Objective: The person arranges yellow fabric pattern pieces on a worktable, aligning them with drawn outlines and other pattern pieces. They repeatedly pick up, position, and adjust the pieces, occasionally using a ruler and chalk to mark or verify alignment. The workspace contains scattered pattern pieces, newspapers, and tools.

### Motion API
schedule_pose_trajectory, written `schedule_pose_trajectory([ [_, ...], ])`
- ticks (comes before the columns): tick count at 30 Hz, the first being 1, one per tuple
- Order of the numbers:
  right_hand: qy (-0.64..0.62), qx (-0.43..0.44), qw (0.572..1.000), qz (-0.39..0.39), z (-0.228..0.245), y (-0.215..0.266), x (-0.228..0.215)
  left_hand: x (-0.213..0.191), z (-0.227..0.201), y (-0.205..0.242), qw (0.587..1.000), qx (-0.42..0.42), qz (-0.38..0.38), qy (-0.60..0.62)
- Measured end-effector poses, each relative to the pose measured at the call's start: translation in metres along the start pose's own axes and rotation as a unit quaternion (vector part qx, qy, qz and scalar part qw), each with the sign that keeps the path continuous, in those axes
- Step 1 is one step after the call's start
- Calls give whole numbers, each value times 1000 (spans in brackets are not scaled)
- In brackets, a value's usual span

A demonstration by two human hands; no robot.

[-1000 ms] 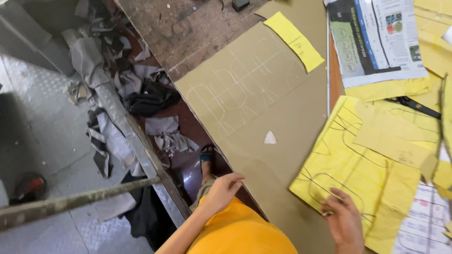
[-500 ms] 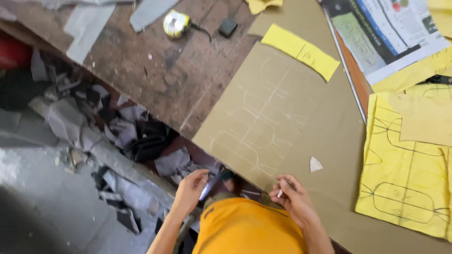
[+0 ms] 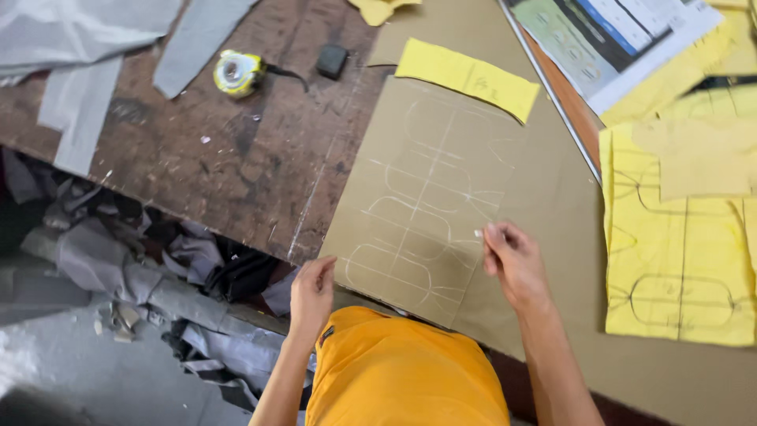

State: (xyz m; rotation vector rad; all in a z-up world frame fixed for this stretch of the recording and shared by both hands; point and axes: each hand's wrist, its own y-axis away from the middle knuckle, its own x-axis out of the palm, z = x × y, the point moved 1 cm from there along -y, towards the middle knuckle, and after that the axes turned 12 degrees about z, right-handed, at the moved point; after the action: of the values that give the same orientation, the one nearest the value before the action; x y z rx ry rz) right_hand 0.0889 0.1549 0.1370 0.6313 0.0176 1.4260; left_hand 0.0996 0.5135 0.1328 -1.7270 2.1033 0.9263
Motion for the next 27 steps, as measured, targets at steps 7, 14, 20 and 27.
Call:
schedule_pose_trajectory([
  [7, 3, -57, 996, -73, 32, -46, 52, -4, -48, -161, 954, 282, 47, -92],
  [14, 34, -78, 985, -148, -5, -68, 89, 16, -85, -282, 895, 315, 188, -252],
  [20, -12, -67, 983, -171, -15, -81, 103, 19, -102, -305, 886, 226, 285, -287],
  [27, 72, -22, 979, -191, -11, -101, 117, -17, -103, -324, 879, 228, 300, -293],
])
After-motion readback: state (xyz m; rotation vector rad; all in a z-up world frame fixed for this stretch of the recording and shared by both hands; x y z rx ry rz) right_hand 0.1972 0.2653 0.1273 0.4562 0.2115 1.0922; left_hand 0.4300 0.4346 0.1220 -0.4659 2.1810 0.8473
